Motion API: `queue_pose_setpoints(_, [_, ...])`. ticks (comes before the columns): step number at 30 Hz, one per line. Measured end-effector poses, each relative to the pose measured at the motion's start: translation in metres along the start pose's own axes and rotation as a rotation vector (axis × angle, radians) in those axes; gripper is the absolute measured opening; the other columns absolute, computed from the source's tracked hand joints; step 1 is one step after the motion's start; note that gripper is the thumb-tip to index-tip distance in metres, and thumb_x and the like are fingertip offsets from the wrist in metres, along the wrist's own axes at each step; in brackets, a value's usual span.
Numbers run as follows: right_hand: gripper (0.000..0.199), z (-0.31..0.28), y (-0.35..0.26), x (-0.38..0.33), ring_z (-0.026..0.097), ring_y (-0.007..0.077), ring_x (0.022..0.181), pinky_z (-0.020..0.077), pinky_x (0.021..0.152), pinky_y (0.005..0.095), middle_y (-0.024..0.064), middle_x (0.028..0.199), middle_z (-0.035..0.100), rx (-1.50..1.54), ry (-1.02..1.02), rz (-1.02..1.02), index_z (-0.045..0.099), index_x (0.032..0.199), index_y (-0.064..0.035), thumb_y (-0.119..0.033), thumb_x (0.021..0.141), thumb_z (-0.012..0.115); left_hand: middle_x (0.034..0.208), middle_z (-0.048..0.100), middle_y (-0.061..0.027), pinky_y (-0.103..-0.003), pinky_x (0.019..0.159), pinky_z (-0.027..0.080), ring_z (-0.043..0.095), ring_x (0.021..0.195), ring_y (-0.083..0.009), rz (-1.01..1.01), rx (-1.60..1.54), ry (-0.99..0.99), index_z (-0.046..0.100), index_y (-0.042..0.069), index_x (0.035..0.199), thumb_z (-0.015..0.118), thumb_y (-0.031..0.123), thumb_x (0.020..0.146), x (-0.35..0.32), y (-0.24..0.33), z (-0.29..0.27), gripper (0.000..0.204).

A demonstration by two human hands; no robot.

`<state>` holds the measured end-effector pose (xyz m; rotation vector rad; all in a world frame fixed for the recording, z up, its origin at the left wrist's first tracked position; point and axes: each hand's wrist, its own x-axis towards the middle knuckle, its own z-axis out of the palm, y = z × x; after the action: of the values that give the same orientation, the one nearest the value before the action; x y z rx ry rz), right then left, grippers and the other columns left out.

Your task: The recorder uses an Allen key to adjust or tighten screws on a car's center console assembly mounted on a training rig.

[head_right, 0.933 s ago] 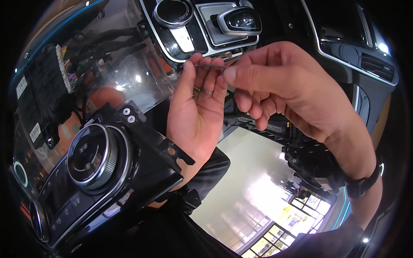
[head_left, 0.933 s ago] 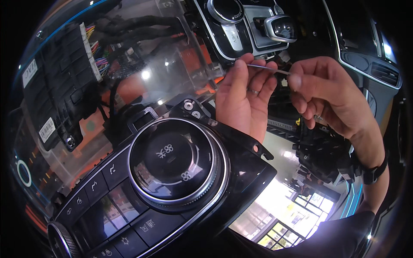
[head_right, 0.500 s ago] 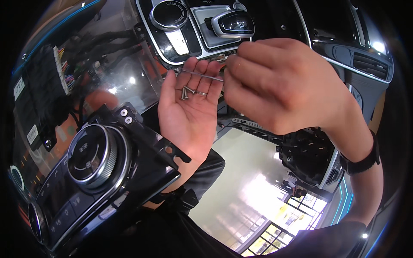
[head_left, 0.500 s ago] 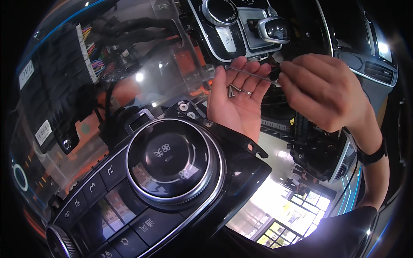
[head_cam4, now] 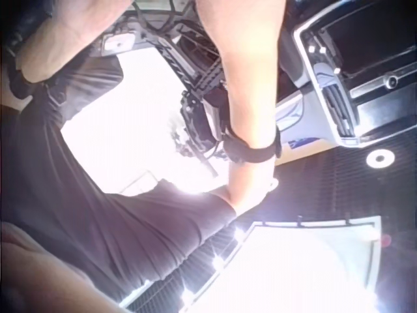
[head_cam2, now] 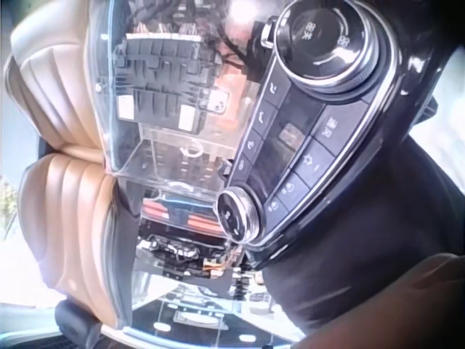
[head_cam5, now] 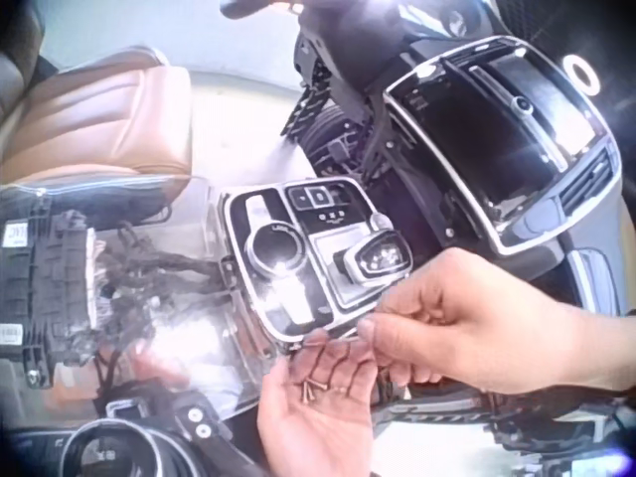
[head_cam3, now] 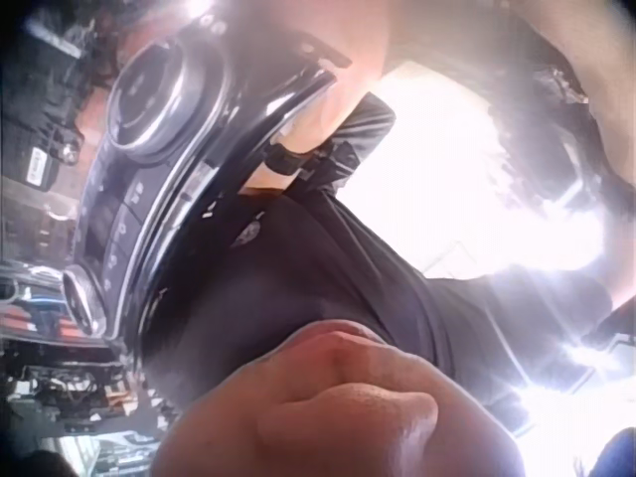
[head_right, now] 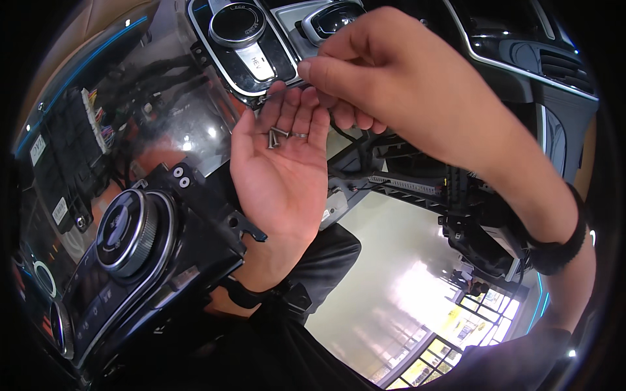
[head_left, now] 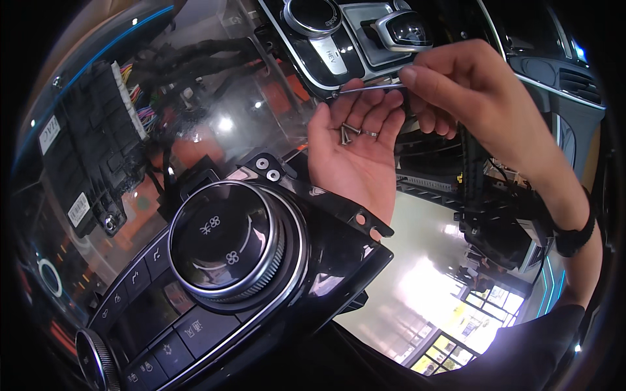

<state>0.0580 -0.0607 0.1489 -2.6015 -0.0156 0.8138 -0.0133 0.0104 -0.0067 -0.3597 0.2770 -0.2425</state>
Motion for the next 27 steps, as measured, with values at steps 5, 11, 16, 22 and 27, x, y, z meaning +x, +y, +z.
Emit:
queue_pose_setpoints(5, [0.017,-0.013,-0.007,0.011,0.058,0.0208,0.063,0.0470,0.054,0.0329,0.0072,0.068,0.055,-1.057,-0.038,-0.935,0.061,0.079,0.0021,-0.012,0.077,0.071,0.112,0.062,-0.0091,-0.039,0.105,0.047,0.058,0.115,-0.0226,0.006,0.009,0.001,0.055,-0.001,0.120,0.040,0.027,0.106,0.000,0.000,0.003,0.034])
queue_pose_setpoints(11, [0.022,-0.017,-0.005,0.017,0.056,0.0290,0.065,0.0454,0.057,0.0390,0.0109,0.071,0.052,-1.003,-0.074,-1.032,0.059,0.079,0.0038,-0.013,0.069,0.069,0.116,0.060,-0.0089,-0.039,0.106,0.047,0.058,0.114,-0.0210,0.011,0.053,0.103,0.055,0.000,0.118,0.046,0.030,0.107,0.003,-0.001,0.003,0.033])
queue_pose_setpoints(16, [0.022,-0.015,0.023,0.011,0.056,0.0295,0.063,0.0446,0.055,0.0396,0.0115,0.071,0.052,-0.763,-0.090,-0.939,0.058,0.081,0.0034,-0.008,0.072,0.075,0.113,0.058,-0.0095,-0.039,0.104,0.049,0.058,0.110,-0.0220,0.041,0.100,0.146,0.055,-0.001,0.116,0.047,0.024,0.106,0.006,-0.005,0.008,0.028])
queue_pose_setpoints(22, [0.024,-0.014,0.038,0.005,0.061,0.0301,0.069,0.0494,0.057,0.0385,0.0131,0.080,0.062,-0.814,-0.027,-0.888,0.063,0.088,0.0039,-0.007,0.073,0.078,0.105,0.057,-0.0116,-0.043,0.098,0.052,0.059,0.105,-0.0253,-0.014,0.057,0.291,0.054,-0.001,0.108,0.049,0.026,0.101,0.010,-0.004,0.016,0.028])
queue_pose_setpoints(27, [0.024,-0.015,0.029,0.008,0.061,0.0312,0.072,0.0491,0.056,0.0386,0.0147,0.083,0.062,-0.800,-0.014,-0.856,0.063,0.089,0.0052,-0.004,0.071,0.076,0.105,0.059,-0.0115,-0.040,0.096,0.053,0.061,0.103,-0.0247,0.005,0.058,0.315,0.055,-0.001,0.110,0.047,0.026,0.103,0.011,-0.007,0.017,0.028])
